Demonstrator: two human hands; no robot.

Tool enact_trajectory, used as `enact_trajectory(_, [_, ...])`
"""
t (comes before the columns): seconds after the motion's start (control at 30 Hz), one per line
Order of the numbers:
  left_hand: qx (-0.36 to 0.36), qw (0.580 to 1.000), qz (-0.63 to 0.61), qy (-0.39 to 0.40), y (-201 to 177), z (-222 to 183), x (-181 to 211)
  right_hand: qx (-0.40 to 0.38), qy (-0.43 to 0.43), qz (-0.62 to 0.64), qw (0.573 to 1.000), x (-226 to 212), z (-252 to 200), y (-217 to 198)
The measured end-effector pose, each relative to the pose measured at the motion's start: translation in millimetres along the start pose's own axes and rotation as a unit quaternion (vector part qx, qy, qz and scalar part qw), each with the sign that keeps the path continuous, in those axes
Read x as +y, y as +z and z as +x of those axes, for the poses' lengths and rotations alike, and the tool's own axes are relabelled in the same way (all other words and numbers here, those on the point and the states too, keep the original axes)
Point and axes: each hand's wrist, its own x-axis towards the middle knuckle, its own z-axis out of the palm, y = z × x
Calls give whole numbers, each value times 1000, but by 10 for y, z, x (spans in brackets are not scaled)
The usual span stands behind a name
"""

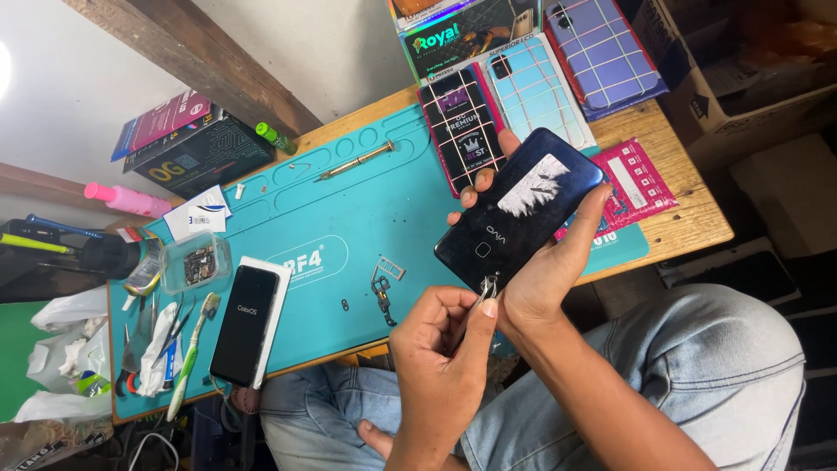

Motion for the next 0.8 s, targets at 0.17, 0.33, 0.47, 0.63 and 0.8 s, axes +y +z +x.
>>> enact_trajectory(0.17, [-7,1000,-1,8,-23,4,8,-22,14,3,1000,-2,-2,-24])
enact_trajectory(0.33, [-9,1000,9,-6,-41,14,-4,-20,17,-2,1000,-3,-4,-5])
enact_trajectory(0.47, [-11,1000,5,-2,-43,8,0,-24,27,-7,999,0,-7,-18])
enact_trajectory(0.63, [-8,1000,-3,-1,-40,3,-14,-31,33,-4,999,0,-9,-33])
enact_trajectory(0.8, [0,1000,-5,-21,-28,5,-14,-27,39,7,999,5,0,-55])
